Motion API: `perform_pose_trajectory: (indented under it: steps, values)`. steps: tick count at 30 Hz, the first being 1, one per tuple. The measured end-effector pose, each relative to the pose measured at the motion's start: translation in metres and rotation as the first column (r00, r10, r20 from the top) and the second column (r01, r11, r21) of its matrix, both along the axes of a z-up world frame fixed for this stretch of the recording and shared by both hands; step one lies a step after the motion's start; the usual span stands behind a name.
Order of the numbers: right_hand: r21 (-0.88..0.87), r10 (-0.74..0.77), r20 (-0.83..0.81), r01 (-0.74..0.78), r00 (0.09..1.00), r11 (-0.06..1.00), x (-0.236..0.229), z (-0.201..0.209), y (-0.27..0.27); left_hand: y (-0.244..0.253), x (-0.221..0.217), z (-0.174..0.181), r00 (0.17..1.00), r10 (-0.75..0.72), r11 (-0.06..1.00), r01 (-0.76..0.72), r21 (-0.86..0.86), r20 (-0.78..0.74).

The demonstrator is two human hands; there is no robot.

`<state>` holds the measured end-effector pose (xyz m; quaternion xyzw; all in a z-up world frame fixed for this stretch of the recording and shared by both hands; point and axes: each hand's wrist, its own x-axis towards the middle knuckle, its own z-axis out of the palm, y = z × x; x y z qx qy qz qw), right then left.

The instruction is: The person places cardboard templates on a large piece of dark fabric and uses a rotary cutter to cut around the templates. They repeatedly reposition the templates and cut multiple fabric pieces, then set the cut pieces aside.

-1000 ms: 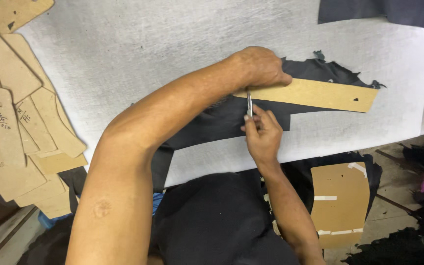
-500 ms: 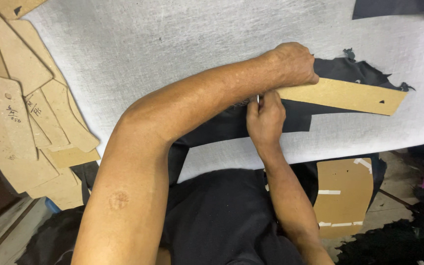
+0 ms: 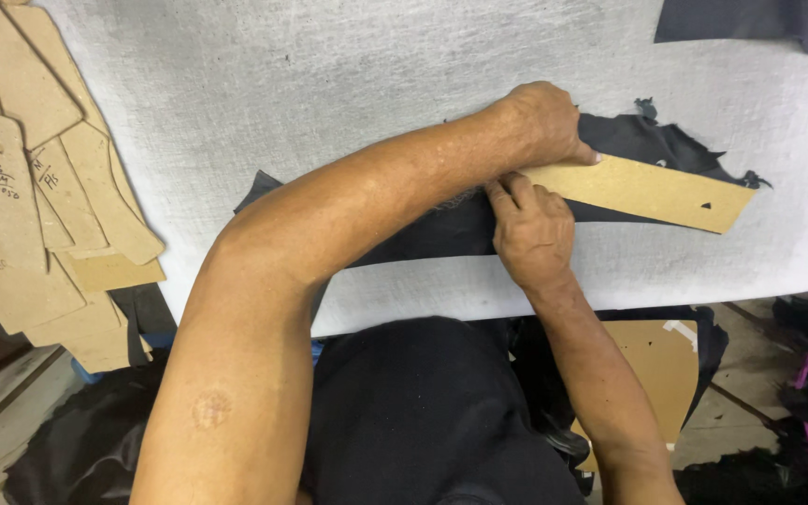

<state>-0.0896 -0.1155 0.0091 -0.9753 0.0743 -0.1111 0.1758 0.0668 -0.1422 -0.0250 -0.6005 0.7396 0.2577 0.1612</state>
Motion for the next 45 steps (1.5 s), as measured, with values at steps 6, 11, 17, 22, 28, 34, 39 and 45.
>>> perform_pose_trajectory:
  steps: [6, 11, 17, 22, 28, 34, 39, 45]
  values:
    - [-0.023, 0.089, -0.051, -0.091, 0.995, 0.996, -0.013, -0.027, -0.020, 0.009, 0.001, 0.026, 0.996, 0.082, 0.995, -0.083, 0.062, 0.032]
    - [0.010, 0.160, -0.113, -0.160, 0.981, 0.987, -0.060, -0.010, -0.101, 0.010, -0.006, 0.043, 0.986, 0.097, 0.987, -0.113, 0.115, 0.135]
    - [-0.222, 0.028, -0.245, -0.084, 0.969, 0.971, -0.200, 0.007, -0.257, 0.007, -0.018, 0.066, 0.967, 0.083, 0.976, -0.127, 0.175, 0.241]
    - [-0.114, -0.108, -0.158, 0.090, 0.982, 0.989, -0.249, -0.017, -0.273, 0.024, -0.037, 0.050, 0.947, 0.239, 0.971, -0.238, -0.031, 0.216]
    - [0.336, -0.410, -0.144, 0.434, 0.901, 0.836, -0.188, -0.012, -0.230, 0.081, -0.031, 0.051, 0.568, 0.761, 0.472, -0.816, -0.334, -0.313]
    - [0.301, -0.305, -0.199, 0.355, 0.931, 0.885, -0.146, -0.019, -0.203, 0.067, 0.004, 0.068, 0.590, 0.803, 0.454, -0.515, -0.727, 0.083]
    - [0.558, -0.188, 0.278, 0.002, 0.942, 0.830, -0.175, -0.022, -0.236, 0.010, -0.070, 0.064, 0.720, 0.444, 0.678, -0.659, -0.325, -0.533]
    - [0.650, -0.575, 0.134, 0.367, 0.807, 0.666, -0.194, -0.071, -0.326, -0.013, -0.075, 0.054, 0.346, 0.699, 0.564, -0.805, 0.184, -0.627]
